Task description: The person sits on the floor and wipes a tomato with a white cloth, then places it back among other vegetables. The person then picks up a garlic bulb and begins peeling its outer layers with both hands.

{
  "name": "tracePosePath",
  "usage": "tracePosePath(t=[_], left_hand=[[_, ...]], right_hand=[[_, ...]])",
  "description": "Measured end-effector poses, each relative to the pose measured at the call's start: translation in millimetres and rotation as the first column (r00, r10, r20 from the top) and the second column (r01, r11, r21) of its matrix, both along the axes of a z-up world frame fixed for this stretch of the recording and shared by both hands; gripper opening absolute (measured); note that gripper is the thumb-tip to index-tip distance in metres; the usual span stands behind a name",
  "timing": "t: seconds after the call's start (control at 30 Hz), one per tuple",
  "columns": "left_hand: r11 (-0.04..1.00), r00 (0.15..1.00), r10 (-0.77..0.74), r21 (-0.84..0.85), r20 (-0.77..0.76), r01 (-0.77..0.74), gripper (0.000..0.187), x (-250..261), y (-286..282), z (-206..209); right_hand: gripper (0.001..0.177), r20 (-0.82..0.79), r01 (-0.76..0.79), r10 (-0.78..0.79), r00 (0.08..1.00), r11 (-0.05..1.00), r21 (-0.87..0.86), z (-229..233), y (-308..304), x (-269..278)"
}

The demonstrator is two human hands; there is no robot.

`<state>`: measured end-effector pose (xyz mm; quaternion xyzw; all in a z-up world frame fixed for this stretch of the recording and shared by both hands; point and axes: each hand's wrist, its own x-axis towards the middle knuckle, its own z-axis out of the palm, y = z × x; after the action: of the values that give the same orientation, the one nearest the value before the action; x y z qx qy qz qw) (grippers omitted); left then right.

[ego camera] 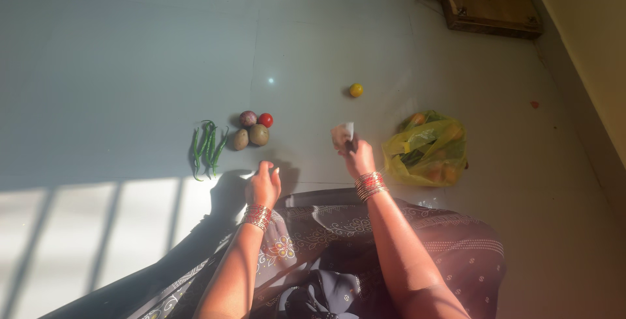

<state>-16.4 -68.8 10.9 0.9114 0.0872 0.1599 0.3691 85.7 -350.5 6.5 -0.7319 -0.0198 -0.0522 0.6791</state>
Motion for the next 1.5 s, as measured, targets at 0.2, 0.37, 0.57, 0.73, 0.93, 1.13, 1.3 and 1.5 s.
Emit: tracePosePath(t=[0.2, 0.37, 0.57, 0.73, 0.93, 1.13, 1.3, 1.5], left_hand=[[0.955, 0.941, -0.27, 0.067, -0.205, 0.289, 0.025, -27.5, -23.8, 25.2], [0.872, 0.866, -0.382, 0.185, -0.324, 0.454, 0.021, -31.4, -21.6, 24.7], [0.86, 0.863, -0.423, 0.177, -0.276, 0.478, 0.018, -33.3, -20.0, 13.6], [0.847, 0.849, -0.411, 0.206, -0.333, 0.491, 0.016, -31.6, -24.1, 18.0], [0.847, 0.85, -0.396, 0.221, -0.346, 0.485, 0.015, -36.2, -23.2, 24.0], [0.85, 0.842, -0.418, 0.181, -0.34, 0.495, 0.015, -34.5, -21.6, 24.6], [0.856, 0.843, -0.412, 0.171, -0.346, 0.489, 0.015, -36.6, -21.1, 25.3], [0.858, 0.839, -0.421, 0.146, -0.345, 0.492, 0.015, -33.4, -20.9, 29.1]], right_hand=[[0.038, 0.11, 0.162, -0.16, 0.981, 0.987, -0.007, 177.4, -95.9, -29.4], [0.043, -0.261, -0.083, -0.165, 0.951, 0.677, -0.731, 196.6, -182.2, -41.7], [0.035, -0.318, -0.272, -0.257, 0.913, 0.197, -0.942, 67.3, -217.2, -7.9], [0.044, -0.227, -0.204, -0.349, 0.909, 0.103, -0.974, 27.3, -207.6, 19.7], [0.065, -0.316, -0.28, -0.725, 0.611, 0.175, -0.944, 52.0, -211.1, -1.7], [0.041, -0.245, -0.178, -0.503, 0.829, 0.178, -0.968, 42.4, -214.1, -2.0], [0.046, -0.148, -0.211, -0.288, 0.946, -0.202, -0.956, 24.7, -200.5, 9.1], [0.057, -0.114, -0.253, -0.699, 0.706, -0.098, -0.963, 35.6, -220.2, 10.4]])
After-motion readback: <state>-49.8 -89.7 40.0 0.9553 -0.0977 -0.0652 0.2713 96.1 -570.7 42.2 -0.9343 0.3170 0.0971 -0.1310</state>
